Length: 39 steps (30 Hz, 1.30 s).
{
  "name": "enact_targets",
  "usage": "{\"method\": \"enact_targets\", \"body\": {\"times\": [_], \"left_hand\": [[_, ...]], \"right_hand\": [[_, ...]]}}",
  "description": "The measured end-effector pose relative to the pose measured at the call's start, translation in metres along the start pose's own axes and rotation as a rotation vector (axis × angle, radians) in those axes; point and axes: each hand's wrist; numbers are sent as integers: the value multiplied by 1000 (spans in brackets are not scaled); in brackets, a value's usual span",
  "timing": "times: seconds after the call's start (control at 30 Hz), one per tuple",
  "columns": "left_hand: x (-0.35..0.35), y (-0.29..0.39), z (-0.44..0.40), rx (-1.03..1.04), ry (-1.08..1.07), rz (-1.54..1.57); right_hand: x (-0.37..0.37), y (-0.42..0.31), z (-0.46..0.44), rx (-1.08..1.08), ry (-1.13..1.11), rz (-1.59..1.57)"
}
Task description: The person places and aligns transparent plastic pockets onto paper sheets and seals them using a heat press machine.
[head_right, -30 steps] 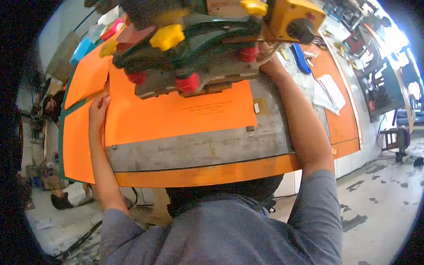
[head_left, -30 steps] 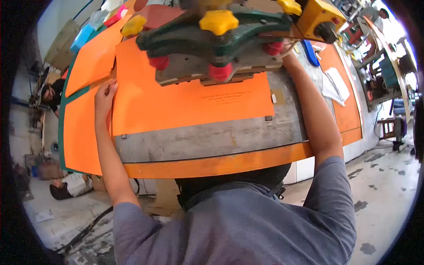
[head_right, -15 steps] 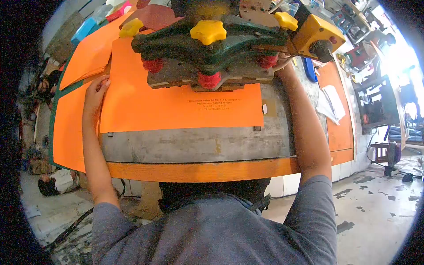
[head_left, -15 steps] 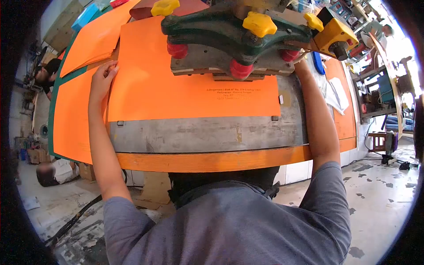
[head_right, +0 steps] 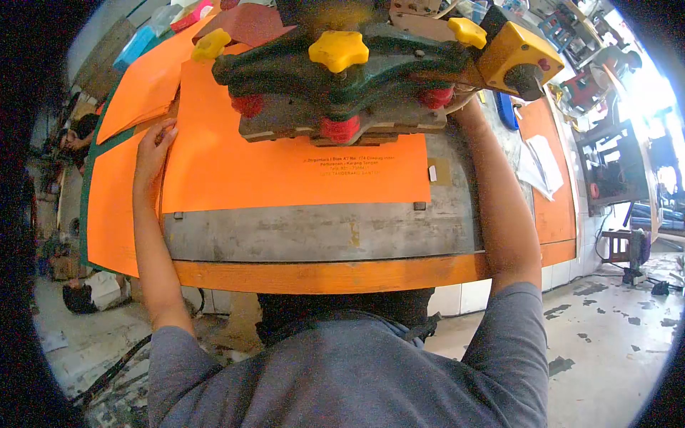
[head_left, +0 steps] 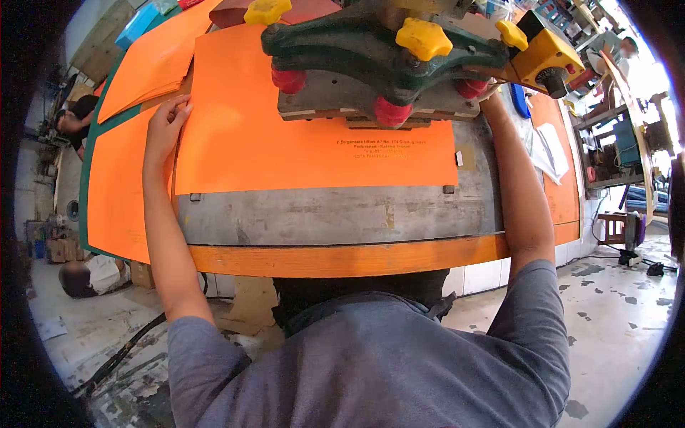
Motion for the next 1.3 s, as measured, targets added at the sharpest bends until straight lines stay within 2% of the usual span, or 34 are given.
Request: {"method": "enact_targets", "body": {"times": [0.07,0.2,0.27,0.33,0.43,0.5,0.57,0.63,0.7,0.73,0.83,0.87,0.93,1.0,1.03,1.07,1.13,1.17,1.23,1.3], "left_hand": [[-3,-2,0,15,4,-37],[-2,-26,-14,66,-65,104],[1,-4,-7,67,-70,64],[5,43,18,-158,-55,18],[1,29,11,-93,-53,-46],[6,35,16,-133,-26,48],[1,33,14,-132,-40,6],[-5,38,18,-139,-52,-39],[-9,50,28,-92,27,-82],[-19,27,16,-93,25,-79],[-73,-70,-39,47,232,-257],[-87,-84,-46,49,383,-189],[-101,-82,-39,52,531,-119],[-105,-59,-18,-48,683,237],[-104,-49,-13,-47,680,234],[-104,-40,-8,-98,712,392],[-124,-78,-22,-112,732,609],[-129,-84,-22,-113,734,607],[-136,-98,-23,-137,643,715],[-161,-150,-43,-90,585,801]], "right_hand": [[0,0,-1,-1,5,0],[3,0,-5,3,-9,-32],[3,-2,-5,19,-24,-50],[2,-6,-4,45,-47,-80],[-14,-13,1,139,-118,-151],[-37,-25,12,246,-191,-201],[-66,-40,28,307,-209,-182],[-97,-60,48,303,-155,-122],[-128,-73,71,333,-74,-55],[-144,-76,82,382,-34,-31],[-184,-80,115,532,115,154],[-197,-70,129,494,119,245],[-213,-60,150,541,101,327],[-222,-55,163,568,84,348],[-224,-51,170,555,73,332],[-227,-47,176,541,62,317],[-235,-40,186,569,21,291],[-238,-39,187,577,2,275],[-242,-38,189,592,-35,244],[-242,-60,179,581,-83,201]]}}
Point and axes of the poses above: each hand's wrist, its own z-axis away from the middle knuckle, its own x-axis out of the palm, y = z × x, and after that the axes turned 5 degrees about -z, right-handed
